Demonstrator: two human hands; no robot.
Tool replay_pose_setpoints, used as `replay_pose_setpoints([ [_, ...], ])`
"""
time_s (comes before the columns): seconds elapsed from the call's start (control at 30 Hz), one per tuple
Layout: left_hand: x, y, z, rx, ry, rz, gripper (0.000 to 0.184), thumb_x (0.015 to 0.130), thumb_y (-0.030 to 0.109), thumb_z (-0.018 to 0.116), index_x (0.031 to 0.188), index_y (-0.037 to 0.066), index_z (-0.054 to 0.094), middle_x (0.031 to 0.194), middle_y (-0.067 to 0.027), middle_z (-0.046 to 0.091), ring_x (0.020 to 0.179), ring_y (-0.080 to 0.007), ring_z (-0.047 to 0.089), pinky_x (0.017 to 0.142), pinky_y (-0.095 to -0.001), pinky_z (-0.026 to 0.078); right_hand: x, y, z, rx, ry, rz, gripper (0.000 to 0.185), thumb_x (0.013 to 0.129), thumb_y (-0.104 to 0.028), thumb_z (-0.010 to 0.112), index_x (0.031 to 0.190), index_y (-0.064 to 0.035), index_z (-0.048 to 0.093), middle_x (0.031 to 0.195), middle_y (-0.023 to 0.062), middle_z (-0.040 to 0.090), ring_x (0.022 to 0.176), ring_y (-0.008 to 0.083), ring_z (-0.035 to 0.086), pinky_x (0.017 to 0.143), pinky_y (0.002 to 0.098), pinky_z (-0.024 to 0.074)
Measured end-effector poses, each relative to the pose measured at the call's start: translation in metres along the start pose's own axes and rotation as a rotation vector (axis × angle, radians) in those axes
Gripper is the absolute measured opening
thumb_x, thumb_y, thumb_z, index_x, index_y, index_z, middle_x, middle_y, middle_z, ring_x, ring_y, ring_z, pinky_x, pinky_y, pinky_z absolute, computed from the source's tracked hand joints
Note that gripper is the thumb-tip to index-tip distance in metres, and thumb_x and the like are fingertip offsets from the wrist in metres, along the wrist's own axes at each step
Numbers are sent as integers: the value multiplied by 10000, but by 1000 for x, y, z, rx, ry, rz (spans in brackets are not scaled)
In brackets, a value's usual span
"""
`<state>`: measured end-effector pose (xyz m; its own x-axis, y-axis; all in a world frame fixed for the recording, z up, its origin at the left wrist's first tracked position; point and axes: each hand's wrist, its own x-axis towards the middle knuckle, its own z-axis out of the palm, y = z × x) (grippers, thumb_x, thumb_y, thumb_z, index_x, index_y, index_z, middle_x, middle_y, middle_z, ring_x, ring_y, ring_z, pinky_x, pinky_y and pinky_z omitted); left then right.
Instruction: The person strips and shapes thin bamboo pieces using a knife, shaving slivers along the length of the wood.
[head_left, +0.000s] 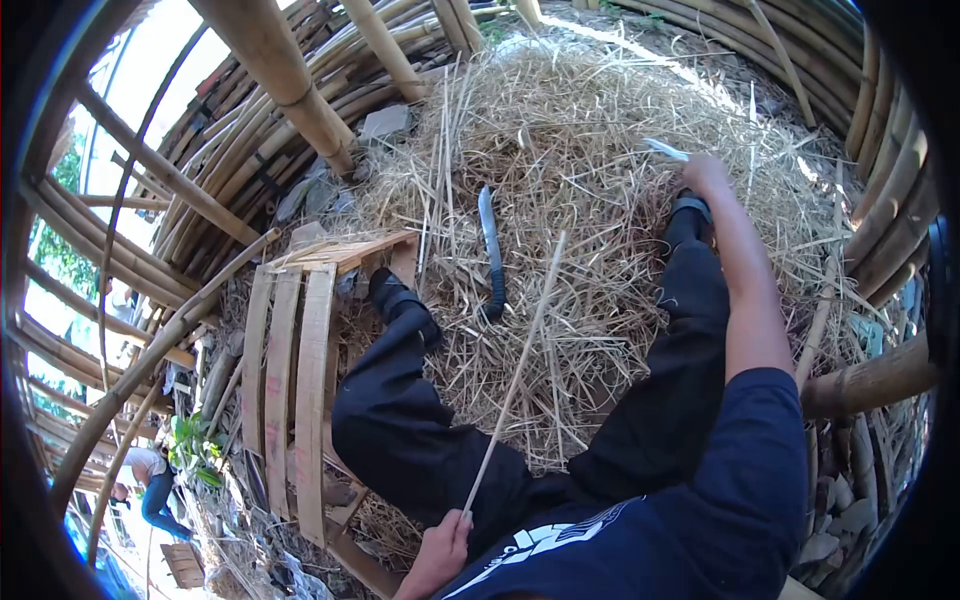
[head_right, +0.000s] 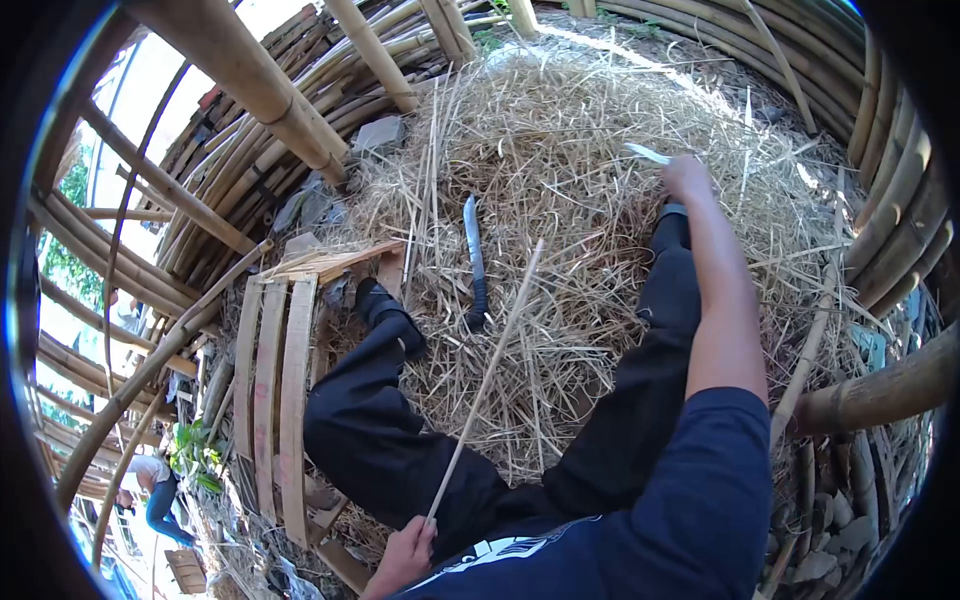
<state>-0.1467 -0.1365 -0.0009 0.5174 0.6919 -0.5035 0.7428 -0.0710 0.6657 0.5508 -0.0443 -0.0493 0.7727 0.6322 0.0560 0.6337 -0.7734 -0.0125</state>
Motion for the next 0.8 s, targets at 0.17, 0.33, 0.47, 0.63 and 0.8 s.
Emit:
replay_pose_setpoints([
  [0.17,25,28,-3,-493,-35,-103,205,1011,210,424,898,48,480,540,60,329,441,-15,306,396,-199,256,-18,-34,9,165,-54,-54,451,956,-413,415,1023,-25,633,1021,229,642,989,369,620,846,469,488],
  [0.33,49,43,-9,-608,-44,-22,190,1014,161,402,900,36,488,545,58,341,448,-17,310,408,-205,262,-46,-110,-4,718,-77,-384,568,953,-540,382,970,-8,578,761,165,585,654,254,572,629,402,474],
  [0.47,52,41,-6,-589,-62,5,185,1015,163,400,911,35,484,554,59,336,444,-19,304,404,-209,259,-107,-170,-74,1194,-568,-146,466,946,-488,474,892,-34,564,595,11,407,455,92,370,413,256,323],
  [0.63,49,38,-7,-629,-246,-3,219,1017,224,403,947,34,488,584,25,409,449,-43,381,435,-201,330,-118,-195,-78,1592,-647,-80,299,939,-325,581,763,-111,469,525,-78,329,385,39,279,345,233,218],
  [0.8,66,56,-23,-302,-192,198,280,994,225,444,1138,-7,504,817,-66,608,732,-119,599,689,-261,485,-143,-206,-105,1667,-666,-99,297,941,-305,582,761,-98,467,531,-84,338,381,27,281,350,221,225],
])
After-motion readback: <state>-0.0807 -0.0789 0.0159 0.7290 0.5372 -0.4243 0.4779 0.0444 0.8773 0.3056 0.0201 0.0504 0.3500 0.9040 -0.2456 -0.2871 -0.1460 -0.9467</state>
